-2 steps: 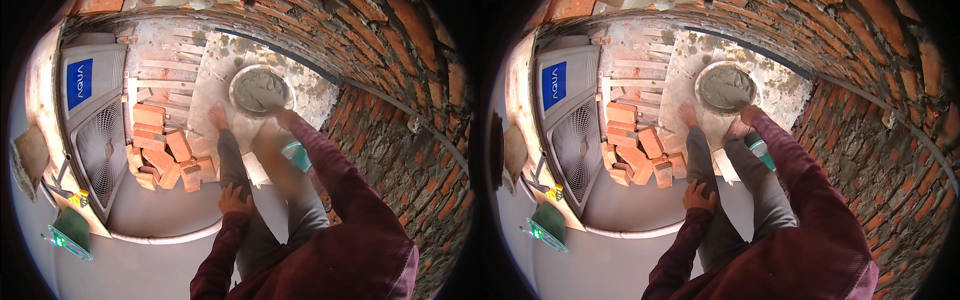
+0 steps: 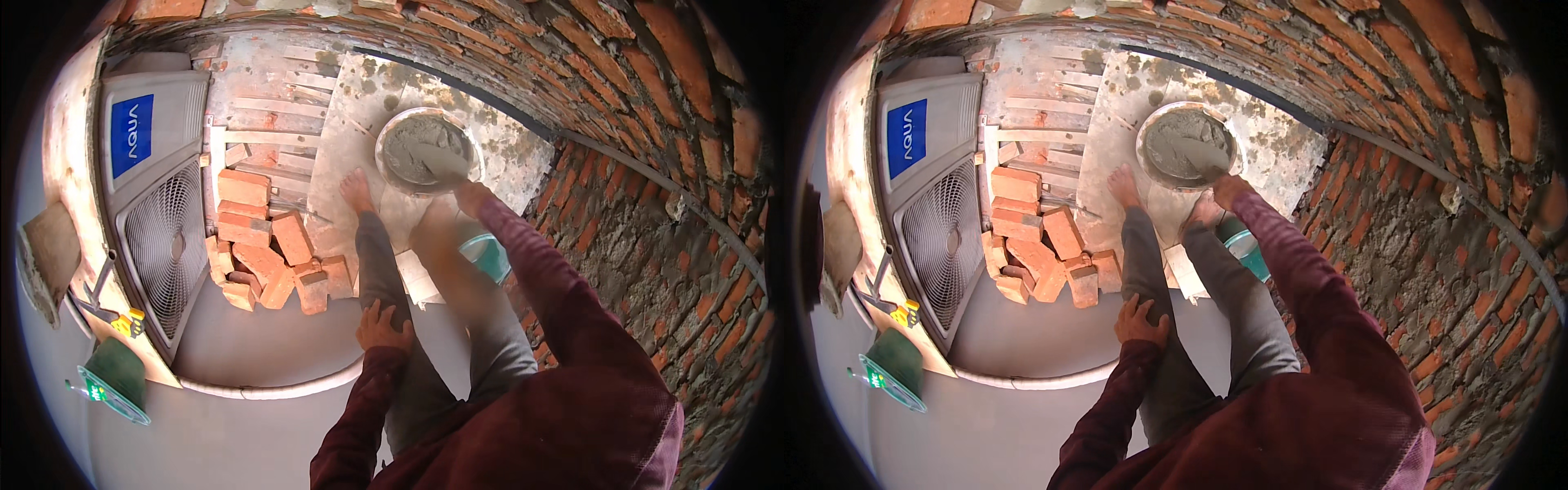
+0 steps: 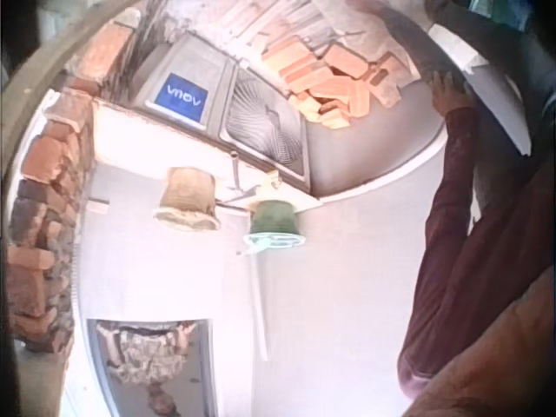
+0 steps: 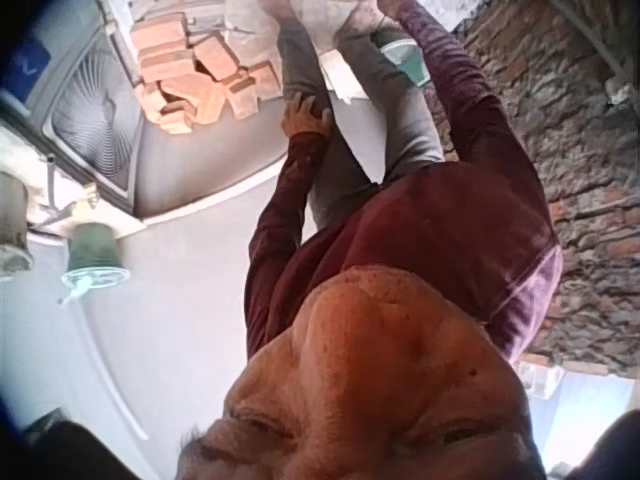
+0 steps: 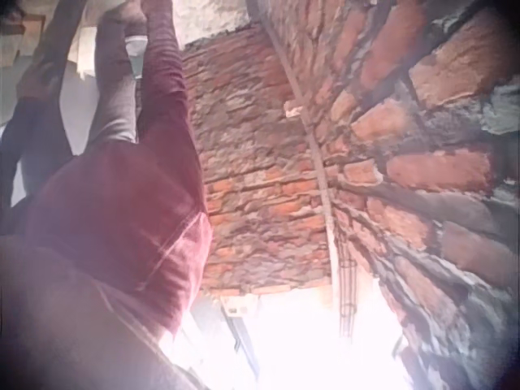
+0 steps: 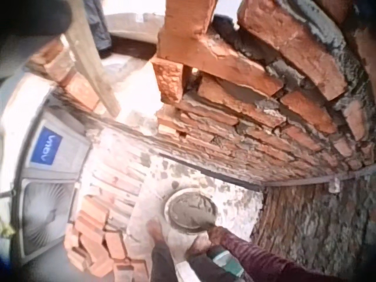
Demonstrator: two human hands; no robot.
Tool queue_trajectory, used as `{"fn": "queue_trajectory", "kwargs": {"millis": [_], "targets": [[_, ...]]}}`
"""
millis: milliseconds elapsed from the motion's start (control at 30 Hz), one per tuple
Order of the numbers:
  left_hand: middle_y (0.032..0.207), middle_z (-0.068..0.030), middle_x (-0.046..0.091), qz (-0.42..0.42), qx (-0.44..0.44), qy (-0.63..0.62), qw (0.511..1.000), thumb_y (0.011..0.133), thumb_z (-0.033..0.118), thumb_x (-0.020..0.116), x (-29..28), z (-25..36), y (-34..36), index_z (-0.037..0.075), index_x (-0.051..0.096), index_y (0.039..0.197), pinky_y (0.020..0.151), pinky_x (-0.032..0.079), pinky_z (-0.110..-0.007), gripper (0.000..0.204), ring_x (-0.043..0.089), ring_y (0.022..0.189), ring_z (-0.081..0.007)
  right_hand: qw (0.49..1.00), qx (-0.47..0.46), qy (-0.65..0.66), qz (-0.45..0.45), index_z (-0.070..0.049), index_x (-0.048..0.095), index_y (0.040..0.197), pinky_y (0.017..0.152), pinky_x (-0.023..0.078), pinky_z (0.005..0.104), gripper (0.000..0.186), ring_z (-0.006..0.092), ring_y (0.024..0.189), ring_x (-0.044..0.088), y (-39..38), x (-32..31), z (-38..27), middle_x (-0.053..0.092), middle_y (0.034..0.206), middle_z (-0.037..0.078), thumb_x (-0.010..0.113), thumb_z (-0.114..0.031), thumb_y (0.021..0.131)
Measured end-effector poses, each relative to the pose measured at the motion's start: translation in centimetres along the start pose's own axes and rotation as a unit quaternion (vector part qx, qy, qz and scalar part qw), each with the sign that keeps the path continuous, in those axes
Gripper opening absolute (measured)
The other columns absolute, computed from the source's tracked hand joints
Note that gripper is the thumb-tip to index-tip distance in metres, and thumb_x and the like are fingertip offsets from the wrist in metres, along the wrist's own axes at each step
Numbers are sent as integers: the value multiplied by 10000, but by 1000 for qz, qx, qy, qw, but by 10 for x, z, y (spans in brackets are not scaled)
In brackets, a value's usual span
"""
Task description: The person builds a brick wall by applying mortar with a trowel, placing bricks on the mortar bed, and using a trowel handle to tap the bricks into alignment with a guide string.
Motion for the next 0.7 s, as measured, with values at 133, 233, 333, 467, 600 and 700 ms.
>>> {"fn": "queue_trajectory", "kwargs": {"millis": [133, 233, 333, 467, 600, 700], "targets": [[1396, -87, 502, -11, 39, 23, 999, 693, 338, 739, -5, 5, 7, 191, 674, 1125, 1050, 333, -510, 461, 417, 1330, -307, 971, 186, 110, 101, -40, 692, 1051, 945, 498, 449, 368, 370, 1076, 632, 38, 64, 65, 656, 1145, 205, 510, -312, 882], [1402, -92, 497, -22, 29, 13, 999, 711, 365, 732, -1, 0, 9, 186, 670, 1139, 1076, 317, -499, 467, 403, 1338, -320, 999, 31, 4, 10, -46, 665, 1058, 936, 500, 445, 350, 358, 1100, 618, 30, 16, -3, 650, 1178, 174, 514, -319, 899], [1400, -94, 500, -23, 34, 14, 999, 718, 375, 730, -3, -1, 5, 182, 669, 1144, 1088, 310, -493, 472, 399, 1340, -326, 995, 20, 81, 46, -41, 653, 1013, 886, 503, 445, 321, 325, 1069, 617, 54, 61, 4, 660, 1108, 174, 571, -315, 865], [1393, -88, 501, -9, 28, 8, 1000, 707, 339, 732, -2, 0, 1, 185, 670, 1128, 1059, 327, -517, 453, 410, 1330, -335, 939, 72, 271, 197, -24, 651, 979, 885, 493, 426, 323, 343, 1037, 608, 50, 69, 3, 665, 1026, 189, 595, -313, 844], [1395, -88, 500, -24, 46, 24, 998, 707, 351, 735, -1, 6, 5, 182, 673, 1123, 1066, 322, -507, 453, 411, 1329, -331, 973, -28, 102, 206, 4, 658, 942, 875, 499, 430, 307, 367, 975, 634, 83, 57, -7, 668, 1023, 211, 567, -275, 852], [1389, -89, 509, -18, 25, 26, 999, 701, 368, 745, 3, -2, 3, 180, 678, 1124, 1081, 317, -488, 468, 417, 1322, -322, 920, -15, 352, 172, -10, 649, 909, 758, 504, 346, 141, 266, 838, 644, 53, 38, -25, 657, 892, 150, 613, -118, 826]]}}
Point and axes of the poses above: each hand's wrist, its own y-axis towards the middle knuckle, its own x-axis out of the palm, z = x × y, the point moved 4 cm from there along y, towards the middle knuckle
